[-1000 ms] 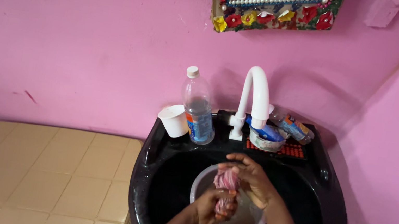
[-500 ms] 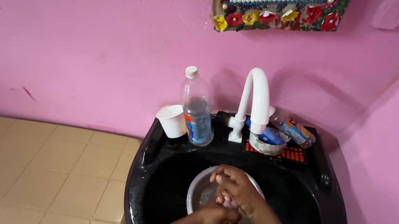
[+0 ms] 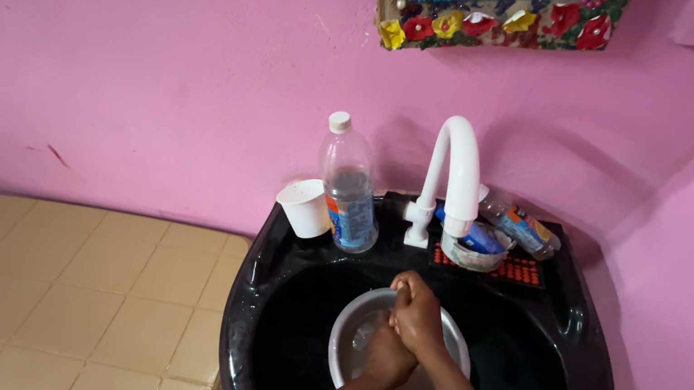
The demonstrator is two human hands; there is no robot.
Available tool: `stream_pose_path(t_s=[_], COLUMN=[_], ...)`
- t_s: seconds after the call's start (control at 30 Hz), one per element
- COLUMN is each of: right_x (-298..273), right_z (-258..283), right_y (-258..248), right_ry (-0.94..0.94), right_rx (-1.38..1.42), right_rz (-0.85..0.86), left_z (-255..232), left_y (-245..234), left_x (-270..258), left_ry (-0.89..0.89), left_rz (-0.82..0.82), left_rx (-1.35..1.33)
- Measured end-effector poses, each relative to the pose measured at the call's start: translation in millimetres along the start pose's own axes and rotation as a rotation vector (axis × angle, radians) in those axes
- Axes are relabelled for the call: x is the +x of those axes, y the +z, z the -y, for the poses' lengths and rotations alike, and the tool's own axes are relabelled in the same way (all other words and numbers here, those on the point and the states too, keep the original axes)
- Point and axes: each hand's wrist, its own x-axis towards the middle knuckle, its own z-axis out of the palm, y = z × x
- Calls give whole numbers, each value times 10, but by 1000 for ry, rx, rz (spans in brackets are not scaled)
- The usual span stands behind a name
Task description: The person washes a striped cloth in a metal bowl at a sink, wrings it out, and wipes a tiled table surface. They return to the sink to rinse the cloth and hands under running water.
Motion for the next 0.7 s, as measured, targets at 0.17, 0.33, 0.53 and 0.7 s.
stream_pose_path(t_s=[0.17,0.33,0.53,0.7], right_x=[104,186,282,321], right_z=[-162,-263,-487,-651], right_y=[95,175,308,378], right_ry=[-73,-58,-50,-95], right_rx=[-78,-95,-165,-255], right_rz=[-117,-172,-257,-337], left_z=[-102,-205,20,-14], left_y=[18,-52,36,19], left_x=[53,9,94,62], left_ry=[-150,-263,-201,-258], left_rz=[5,61,13,18], left_rx=[12,46,112,122])
